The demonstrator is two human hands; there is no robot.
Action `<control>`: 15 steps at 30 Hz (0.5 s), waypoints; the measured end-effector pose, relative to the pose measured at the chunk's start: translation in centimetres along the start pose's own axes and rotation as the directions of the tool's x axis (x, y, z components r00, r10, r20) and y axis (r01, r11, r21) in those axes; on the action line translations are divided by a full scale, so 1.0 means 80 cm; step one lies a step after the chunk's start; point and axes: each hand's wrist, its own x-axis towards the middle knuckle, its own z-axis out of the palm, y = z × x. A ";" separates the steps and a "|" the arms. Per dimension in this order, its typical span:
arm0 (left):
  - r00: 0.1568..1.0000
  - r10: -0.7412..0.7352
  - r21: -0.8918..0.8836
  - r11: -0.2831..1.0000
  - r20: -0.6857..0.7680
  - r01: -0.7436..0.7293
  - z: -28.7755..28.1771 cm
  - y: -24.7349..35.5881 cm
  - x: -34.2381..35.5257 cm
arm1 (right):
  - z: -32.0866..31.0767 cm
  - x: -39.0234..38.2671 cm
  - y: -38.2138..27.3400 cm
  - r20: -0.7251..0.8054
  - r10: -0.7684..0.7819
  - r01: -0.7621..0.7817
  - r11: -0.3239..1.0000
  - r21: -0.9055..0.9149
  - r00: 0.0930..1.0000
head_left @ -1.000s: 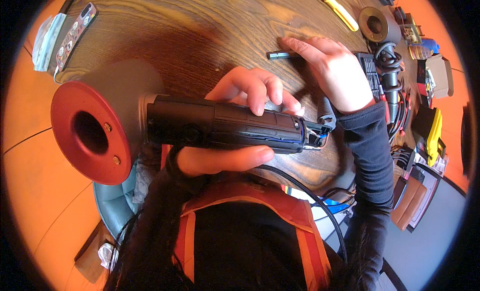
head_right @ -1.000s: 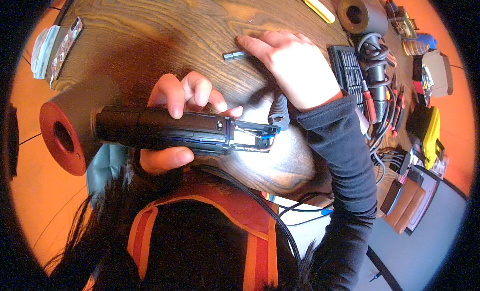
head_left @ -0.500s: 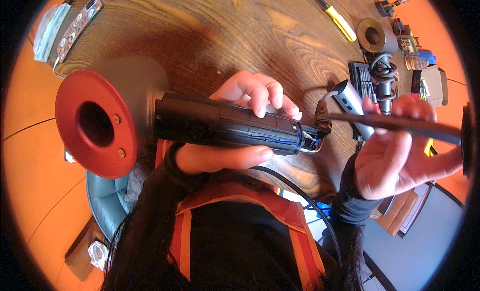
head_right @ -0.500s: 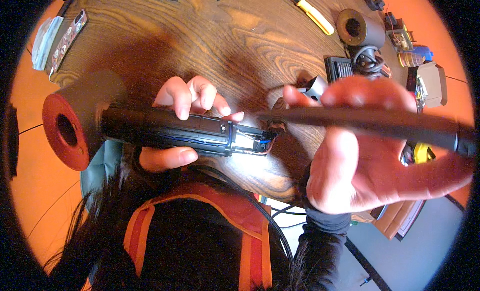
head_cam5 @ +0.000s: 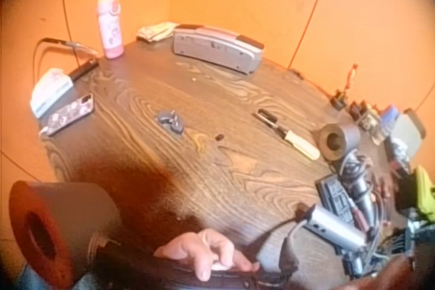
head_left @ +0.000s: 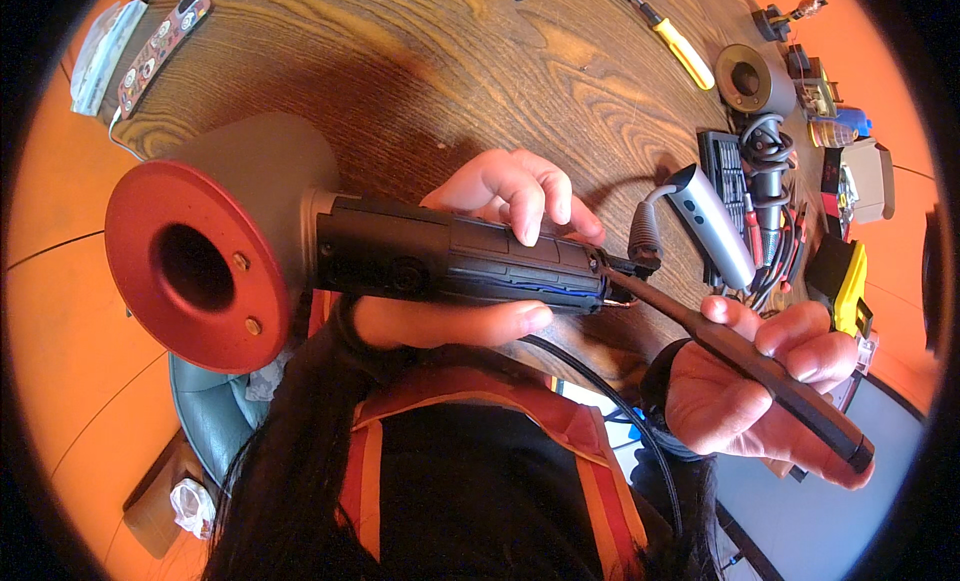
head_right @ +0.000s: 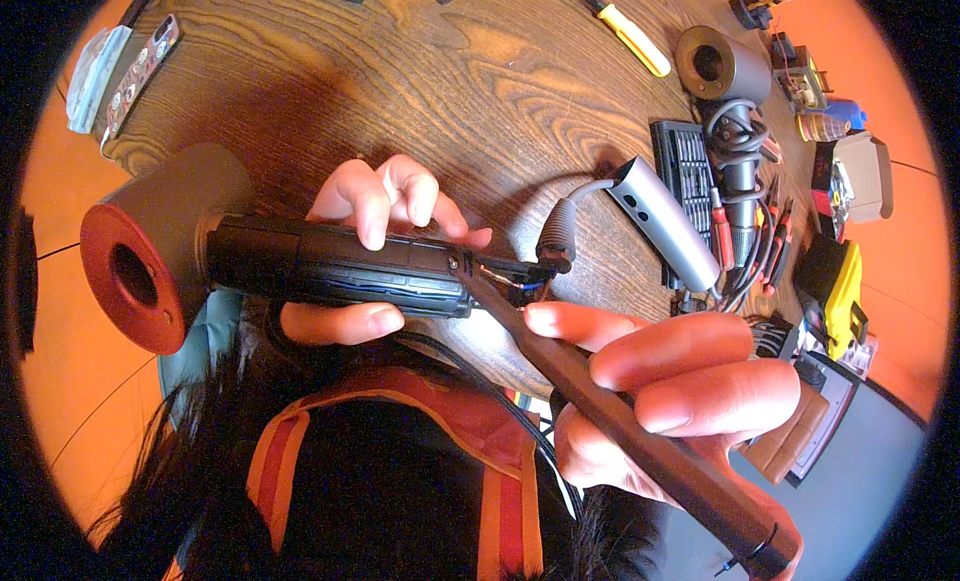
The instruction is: The person disassembles a black cylindrical device with a red flared end, using a pen-like tool to pry open the casing and remove internal components. They then reassemble the device by inserting a black cylindrical part and securing it with a screwdriver.
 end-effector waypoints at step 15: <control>1.000 0.015 0.075 0.997 -0.006 -0.015 0.001 0.000 -0.001 | 0.003 -0.008 -0.004 0.017 0.005 -0.005 1.000 0.005 1.000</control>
